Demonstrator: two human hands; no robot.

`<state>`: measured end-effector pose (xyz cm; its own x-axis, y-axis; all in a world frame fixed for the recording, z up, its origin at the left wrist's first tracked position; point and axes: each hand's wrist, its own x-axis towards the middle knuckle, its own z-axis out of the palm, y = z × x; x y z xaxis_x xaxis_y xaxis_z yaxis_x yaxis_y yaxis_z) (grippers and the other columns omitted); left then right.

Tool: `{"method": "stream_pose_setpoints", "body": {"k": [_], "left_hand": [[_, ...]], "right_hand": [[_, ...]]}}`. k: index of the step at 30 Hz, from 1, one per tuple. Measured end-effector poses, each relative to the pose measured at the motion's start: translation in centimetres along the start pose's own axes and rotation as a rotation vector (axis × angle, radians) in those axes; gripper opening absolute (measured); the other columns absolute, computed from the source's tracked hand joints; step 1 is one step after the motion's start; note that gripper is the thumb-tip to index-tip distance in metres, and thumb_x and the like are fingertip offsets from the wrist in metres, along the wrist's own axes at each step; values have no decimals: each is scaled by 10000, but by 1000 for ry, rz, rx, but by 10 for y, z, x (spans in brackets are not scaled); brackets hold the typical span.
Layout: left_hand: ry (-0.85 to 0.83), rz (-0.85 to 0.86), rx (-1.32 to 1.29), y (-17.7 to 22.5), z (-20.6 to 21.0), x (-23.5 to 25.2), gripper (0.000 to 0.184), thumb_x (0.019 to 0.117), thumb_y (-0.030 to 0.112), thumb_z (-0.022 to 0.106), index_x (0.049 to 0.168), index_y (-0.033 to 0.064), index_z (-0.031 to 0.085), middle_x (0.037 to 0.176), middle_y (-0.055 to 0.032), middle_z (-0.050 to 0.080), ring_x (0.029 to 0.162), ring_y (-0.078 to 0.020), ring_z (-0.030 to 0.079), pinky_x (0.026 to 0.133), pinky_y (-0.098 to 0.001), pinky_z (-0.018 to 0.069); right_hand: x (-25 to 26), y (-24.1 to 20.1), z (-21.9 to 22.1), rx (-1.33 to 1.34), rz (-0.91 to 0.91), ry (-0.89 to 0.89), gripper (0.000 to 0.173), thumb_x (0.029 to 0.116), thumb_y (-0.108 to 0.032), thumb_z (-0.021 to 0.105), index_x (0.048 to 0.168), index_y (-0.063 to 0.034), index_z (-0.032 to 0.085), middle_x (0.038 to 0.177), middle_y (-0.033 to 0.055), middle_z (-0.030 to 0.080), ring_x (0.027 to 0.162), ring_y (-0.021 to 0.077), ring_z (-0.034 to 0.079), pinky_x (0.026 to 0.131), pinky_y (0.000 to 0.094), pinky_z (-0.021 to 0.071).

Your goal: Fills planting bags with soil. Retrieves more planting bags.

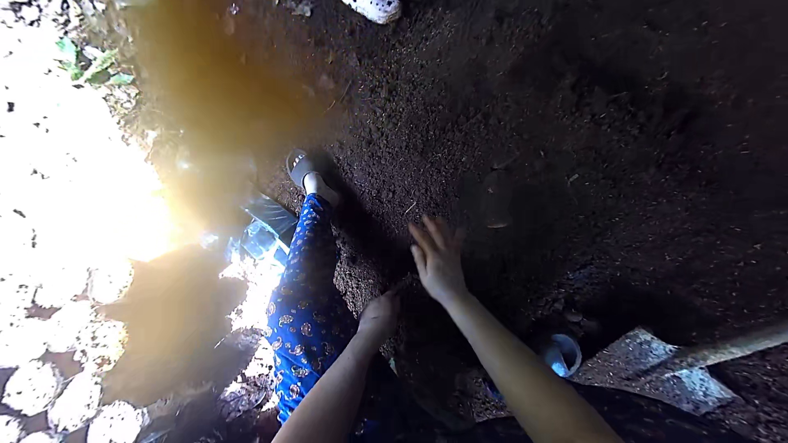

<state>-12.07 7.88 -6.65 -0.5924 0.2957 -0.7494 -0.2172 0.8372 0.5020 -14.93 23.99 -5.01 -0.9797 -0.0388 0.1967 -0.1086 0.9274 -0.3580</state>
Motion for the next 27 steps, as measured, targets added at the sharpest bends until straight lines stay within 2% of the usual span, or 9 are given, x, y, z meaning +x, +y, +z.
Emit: {"method": "stream_pose_setpoints", "body": {"k": [4, 7, 10, 12, 15, 18, 20, 22, 27], "left_hand": [[24, -11, -13, 2, 2, 4, 448, 1116, 334, 346, 1334, 50, 614, 1265, -230, 670, 1211, -402, 639, 1003, -629, 487], [4, -9, -6, 6, 4, 2, 426, 1108, 325, 376, 1331, 54, 618, 1254, -230, 673, 1198, -403, 644, 992, -628, 493], [36, 4, -125, -4, -1, -1, 427, 1116, 300, 346, 1296, 31, 624, 1199, -228, 681, 1147, -379, 661, 977, -601, 501], [143, -36, -452, -13, -3, 6, 503, 1131, 292, 262, 1313, -34, 599, 1216, -266, 650, 1153, -383, 632, 998, -573, 482], [215, -236, -1011, -22, 11, 34, 661, 1120, 495, 277, 1522, -14, 405, 1476, -297, 491, 1357, -416, 504, 1093, -601, 432], [277, -238, -1098, -21, 39, 56, 634, 1104, 491, 379, 1511, 11, 454, 1499, -249, 509, 1389, -366, 501, 1142, -555, 425], [267, -242, -1210, -20, 55, 65, 627, 1089, 495, 415, 1536, 56, 438, 1514, -192, 516, 1396, -312, 507, 1152, -513, 430], [213, -177, -1414, -25, 64, 71, 650, 1066, 478, 476, 1550, 53, 392, 1495, -218, 516, 1355, -343, 530, 1090, -551, 468], [96, -280, -1553, 14, -26, -39, 470, 1125, 189, 374, 1558, 5, 365, 1548, -248, 435, 1398, -335, 457, 1135, -480, 380]], "right_hand": [[20, 4, 3, -27, -23, 218, 497, 1076, -332, 346, 1540, -213, 478, 1646, 121, 351, 1555, 373, 228, 1209, 730, 94], [-11, 15, 72, -161, -76, 18, 499, 1072, -402, 431, 1535, -230, 497, 1610, 93, 433, 1516, 344, 347, 1209, 715, 156], [-7, 11, 71, -130, -111, -193, 460, 1071, -404, 450, 1506, -282, 536, 1559, 89, 499, 1479, 361, 404, 1186, 751, 130], [6, 22, 54, 5, -7, -215, 422, 1081, -346, 444, 1447, -204, 600, 1467, 123, 581, 1427, 365, 468, 1197, 723, 165], [4, 64, 42, 386, 390, -263, 520, 1120, -330, 262, 1452, -39, 537, 1399, 210, 593, 1312, 330, 565, 1130, 506, 433], [-25, 76, 60, 895, 721, -423, 644, 1096, -531, 214, 1490, -117, 509, 1433, 128, 593, 1284, 268, 588, 1034, 487, 493], [-47, 63, 64, 1079, 730, -560, 698, 1077, -582, 160, 1503, -140, 491, 1415, 56, 615, 1269, 178, 594, 1042, 431, 507], [-61, 44, 65, 1263, 803, -537, 696, 1075, -589, 138, 1423, -152, 553, 1265, -4, 694, 1118, 95, 666, 920, 357, 584], [-54, 21, 49, 1311, 770, -554, 667, 1088, -535, 88, 1284, -143, 591, 1071, -52, 738, 986, 70, 706, 852, 327, 608]]}}
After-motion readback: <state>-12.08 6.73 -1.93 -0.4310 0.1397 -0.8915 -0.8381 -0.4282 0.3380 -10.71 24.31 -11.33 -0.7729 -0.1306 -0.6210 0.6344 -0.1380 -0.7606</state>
